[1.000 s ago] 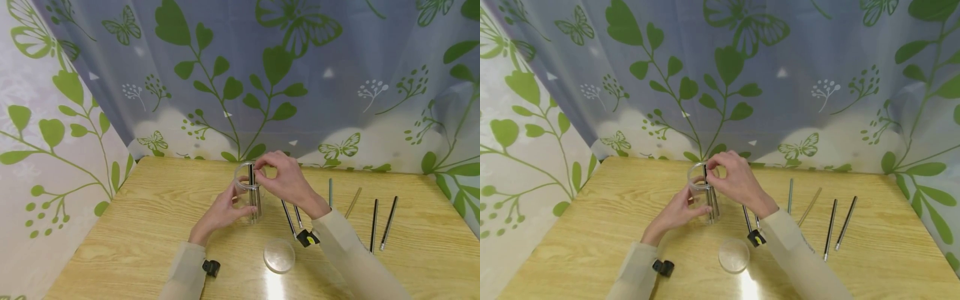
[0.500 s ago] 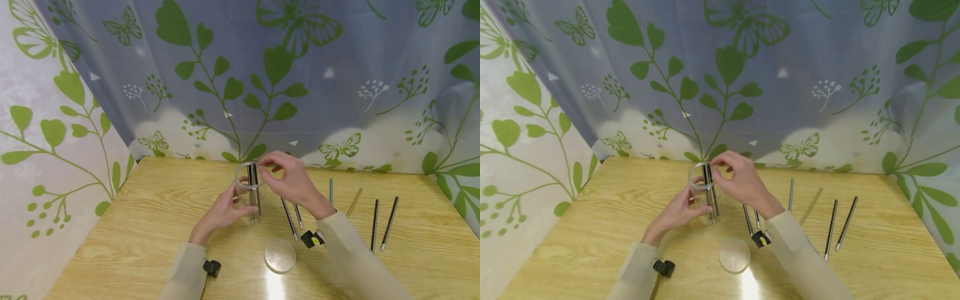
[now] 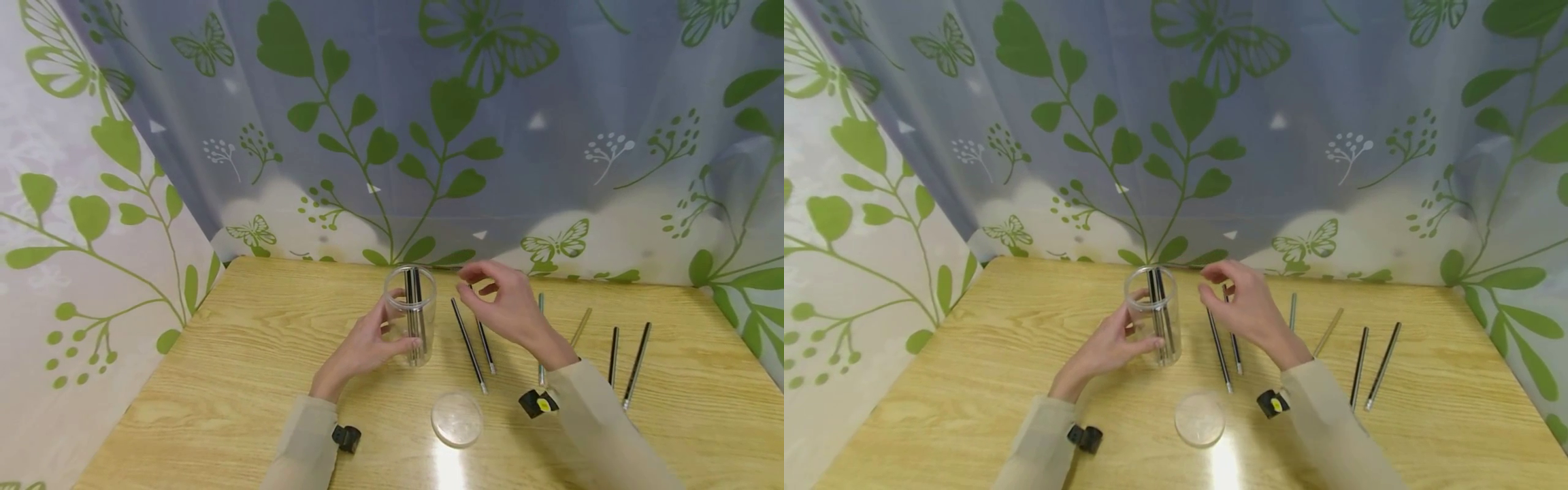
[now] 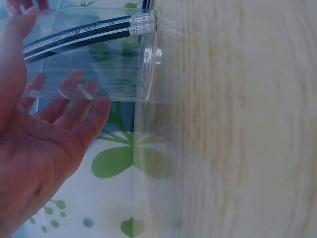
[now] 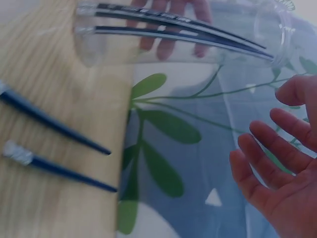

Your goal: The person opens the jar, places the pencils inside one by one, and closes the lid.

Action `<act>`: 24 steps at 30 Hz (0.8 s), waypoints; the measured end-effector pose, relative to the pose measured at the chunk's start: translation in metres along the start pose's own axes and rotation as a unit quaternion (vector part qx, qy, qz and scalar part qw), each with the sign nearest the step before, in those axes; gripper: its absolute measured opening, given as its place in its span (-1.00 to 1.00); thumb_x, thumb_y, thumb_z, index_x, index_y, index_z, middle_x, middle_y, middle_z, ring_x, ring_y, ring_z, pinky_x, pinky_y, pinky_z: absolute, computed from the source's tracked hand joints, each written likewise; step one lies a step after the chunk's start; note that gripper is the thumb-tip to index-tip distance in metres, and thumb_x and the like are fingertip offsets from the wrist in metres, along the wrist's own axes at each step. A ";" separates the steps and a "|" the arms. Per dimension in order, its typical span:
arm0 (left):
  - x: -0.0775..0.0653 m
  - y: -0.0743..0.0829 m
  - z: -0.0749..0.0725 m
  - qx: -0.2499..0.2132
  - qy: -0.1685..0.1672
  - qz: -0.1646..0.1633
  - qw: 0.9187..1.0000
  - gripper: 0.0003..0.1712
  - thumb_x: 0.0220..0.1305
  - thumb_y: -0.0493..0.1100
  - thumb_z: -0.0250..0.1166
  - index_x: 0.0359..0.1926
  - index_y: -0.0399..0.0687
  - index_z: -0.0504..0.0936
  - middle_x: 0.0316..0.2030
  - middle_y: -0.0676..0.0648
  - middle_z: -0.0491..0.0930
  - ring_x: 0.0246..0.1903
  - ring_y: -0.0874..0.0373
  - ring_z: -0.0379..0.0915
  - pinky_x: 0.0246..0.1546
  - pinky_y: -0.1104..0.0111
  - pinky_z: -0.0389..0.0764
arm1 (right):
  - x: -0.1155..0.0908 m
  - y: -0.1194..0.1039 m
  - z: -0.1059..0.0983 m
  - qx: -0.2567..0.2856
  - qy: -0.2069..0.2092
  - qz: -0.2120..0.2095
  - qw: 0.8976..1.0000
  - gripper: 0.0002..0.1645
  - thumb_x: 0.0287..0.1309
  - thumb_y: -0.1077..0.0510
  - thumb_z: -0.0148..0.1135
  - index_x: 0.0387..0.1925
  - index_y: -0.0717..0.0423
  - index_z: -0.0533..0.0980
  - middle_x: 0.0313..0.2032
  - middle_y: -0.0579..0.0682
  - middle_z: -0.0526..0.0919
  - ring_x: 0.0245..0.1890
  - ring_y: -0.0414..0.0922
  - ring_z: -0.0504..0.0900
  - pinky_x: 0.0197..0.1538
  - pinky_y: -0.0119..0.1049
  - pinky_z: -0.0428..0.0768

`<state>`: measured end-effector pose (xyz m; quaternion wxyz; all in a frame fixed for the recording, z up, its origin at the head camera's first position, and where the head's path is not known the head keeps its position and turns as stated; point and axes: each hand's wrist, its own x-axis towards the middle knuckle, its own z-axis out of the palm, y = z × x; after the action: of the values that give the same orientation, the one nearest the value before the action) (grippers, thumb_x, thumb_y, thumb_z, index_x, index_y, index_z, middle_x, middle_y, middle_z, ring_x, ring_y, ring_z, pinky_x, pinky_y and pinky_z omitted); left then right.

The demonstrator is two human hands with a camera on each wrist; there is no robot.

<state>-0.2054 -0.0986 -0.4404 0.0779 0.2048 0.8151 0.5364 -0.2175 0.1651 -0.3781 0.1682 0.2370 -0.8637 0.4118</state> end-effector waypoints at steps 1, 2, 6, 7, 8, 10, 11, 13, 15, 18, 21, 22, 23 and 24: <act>0.000 0.000 0.000 -0.002 -0.001 0.002 1.000 -0.02 0.23 -0.03 0.51 0.54 0.30 0.14 0.42 -0.01 0.44 0.43 -0.08 0.35 0.47 -0.09 0.36 | -0.002 0.003 0.000 -0.003 0.000 0.006 1.000 -0.81 0.31 0.21 0.29 -0.07 0.09 0.67 -0.14 0.04 0.78 -0.14 -0.06 0.71 -0.17 -0.12 0.76; 0.000 -0.001 0.000 -0.002 -0.002 0.003 1.000 -0.02 0.24 -0.03 0.50 0.54 0.30 0.14 0.42 -0.01 0.44 0.44 -0.08 0.34 0.47 -0.09 0.35 | -0.003 0.006 0.000 -0.007 0.001 0.014 1.000 -0.81 0.31 0.20 0.29 -0.07 0.08 0.67 -0.15 0.03 0.77 -0.14 -0.06 0.71 -0.18 -0.13 0.76; 0.001 -0.001 0.000 -0.003 -0.002 0.005 1.000 -0.02 0.23 -0.04 0.51 0.54 0.29 0.15 0.40 -0.03 0.45 0.44 -0.08 0.33 0.49 -0.08 0.34 | -0.009 0.019 0.003 -0.015 0.000 0.041 0.999 -0.79 0.32 0.13 0.31 -0.05 0.08 0.67 -0.15 0.05 0.76 -0.14 -0.01 0.71 -0.21 -0.26 0.74; 0.000 -0.001 0.000 -0.003 -0.002 0.004 1.000 -0.02 0.23 -0.04 0.51 0.54 0.28 0.15 0.40 -0.03 0.45 0.45 -0.08 0.33 0.49 -0.08 0.33 | -0.010 0.022 0.004 -0.018 0.000 0.045 0.999 -0.78 0.32 0.12 0.32 -0.05 0.09 0.67 -0.16 0.07 0.76 -0.13 0.00 0.72 -0.22 -0.31 0.73; 0.000 -0.001 0.000 -0.002 -0.001 0.002 1.000 -0.02 0.23 -0.05 0.51 0.54 0.28 0.14 0.40 -0.03 0.45 0.44 -0.08 0.33 0.49 -0.07 0.34 | -0.011 0.025 0.005 -0.020 0.000 0.050 0.999 -0.76 0.32 0.11 0.32 -0.04 0.10 0.67 -0.16 0.08 0.76 -0.13 0.02 0.72 -0.24 -0.35 0.72; 0.000 0.000 0.000 0.000 -0.001 -0.001 1.000 -0.01 0.23 -0.04 0.51 0.55 0.28 0.14 0.41 -0.04 0.45 0.44 -0.09 0.34 0.48 -0.07 0.35 | -0.013 0.031 0.007 -0.026 0.000 0.057 0.998 -0.74 0.31 0.09 0.34 -0.04 0.11 0.67 -0.17 0.10 0.76 -0.13 0.04 0.72 -0.25 -0.37 0.72; -0.001 0.000 0.000 0.001 -0.001 -0.002 1.000 0.00 0.23 -0.04 0.51 0.55 0.28 0.13 0.41 -0.04 0.44 0.44 -0.09 0.34 0.48 -0.08 0.35 | -0.014 0.033 0.008 -0.029 0.000 0.060 0.998 -0.73 0.29 0.08 0.36 -0.03 0.12 0.67 -0.18 0.11 0.77 -0.13 0.05 0.73 -0.26 -0.33 0.74; -0.001 0.001 0.000 0.003 0.000 -0.005 1.000 0.01 0.23 -0.04 0.51 0.56 0.28 0.12 0.42 -0.04 0.43 0.44 -0.10 0.34 0.48 -0.09 0.35 | -0.016 0.038 0.010 -0.039 0.000 0.064 0.997 -0.70 0.28 0.07 0.37 -0.03 0.13 0.66 -0.18 0.13 0.77 -0.13 0.07 0.74 -0.24 -0.22 0.77; -0.001 0.001 0.000 0.004 0.001 -0.008 1.000 0.01 0.23 -0.04 0.51 0.56 0.28 0.12 0.43 -0.04 0.43 0.43 -0.10 0.34 0.47 -0.09 0.35 | -0.017 0.041 0.012 -0.045 -0.001 0.071 0.996 -0.67 0.27 0.04 0.38 -0.02 0.13 0.65 -0.17 0.15 0.77 -0.14 0.09 0.75 -0.19 -0.08 0.77; -0.001 0.001 0.001 0.003 0.003 -0.010 1.000 0.02 0.23 -0.03 0.51 0.57 0.28 0.12 0.42 -0.04 0.43 0.44 -0.09 0.34 0.48 -0.09 0.34 | -0.019 0.046 0.013 -0.052 -0.004 0.088 0.995 -0.64 0.27 0.00 0.37 -0.01 0.14 0.64 -0.16 0.17 0.76 -0.17 0.10 0.75 -0.14 0.04 0.75; -0.001 0.002 0.001 0.004 0.004 -0.010 1.000 0.02 0.23 -0.03 0.50 0.57 0.28 0.12 0.42 -0.05 0.44 0.44 -0.10 0.33 0.48 -0.10 0.34 | -0.020 0.050 0.014 -0.060 -0.013 0.112 0.992 -0.61 0.28 -0.03 0.36 -0.01 0.15 0.62 -0.15 0.19 0.76 -0.20 0.09 0.75 -0.13 0.03 0.74; -0.001 0.002 0.001 0.005 0.004 -0.010 1.000 0.01 0.23 -0.03 0.50 0.57 0.27 0.12 0.42 -0.05 0.44 0.44 -0.10 0.33 0.48 -0.09 0.34 | -0.020 0.051 0.015 -0.064 -0.018 0.121 0.990 -0.60 0.28 -0.03 0.36 -0.01 0.15 0.62 -0.15 0.19 0.76 -0.20 0.08 0.74 -0.13 0.01 0.73; -0.002 0.002 0.001 0.005 0.004 -0.010 1.000 0.01 0.23 -0.03 0.50 0.57 0.27 0.12 0.42 -0.06 0.44 0.44 -0.10 0.33 0.48 -0.09 0.34 | -0.021 0.052 0.015 -0.067 -0.023 0.129 0.989 -0.59 0.27 -0.04 0.36 -0.01 0.16 0.62 -0.15 0.19 0.76 -0.20 0.07 0.74 -0.13 0.00 0.73; -0.002 0.002 0.001 0.006 0.004 -0.011 1.000 0.01 0.23 -0.03 0.50 0.57 0.26 0.12 0.42 -0.07 0.44 0.44 -0.10 0.33 0.48 -0.09 0.33 | -0.021 0.053 0.016 -0.072 -0.028 0.137 0.987 -0.58 0.27 -0.04 0.36 0.00 0.17 0.62 -0.16 0.19 0.76 -0.21 0.06 0.74 -0.13 -0.02 0.73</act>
<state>-0.2033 -0.0983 -0.4394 0.0788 0.1943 0.8207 0.5315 -0.2305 0.1875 -0.4311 0.1029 0.1147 -0.9199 0.3606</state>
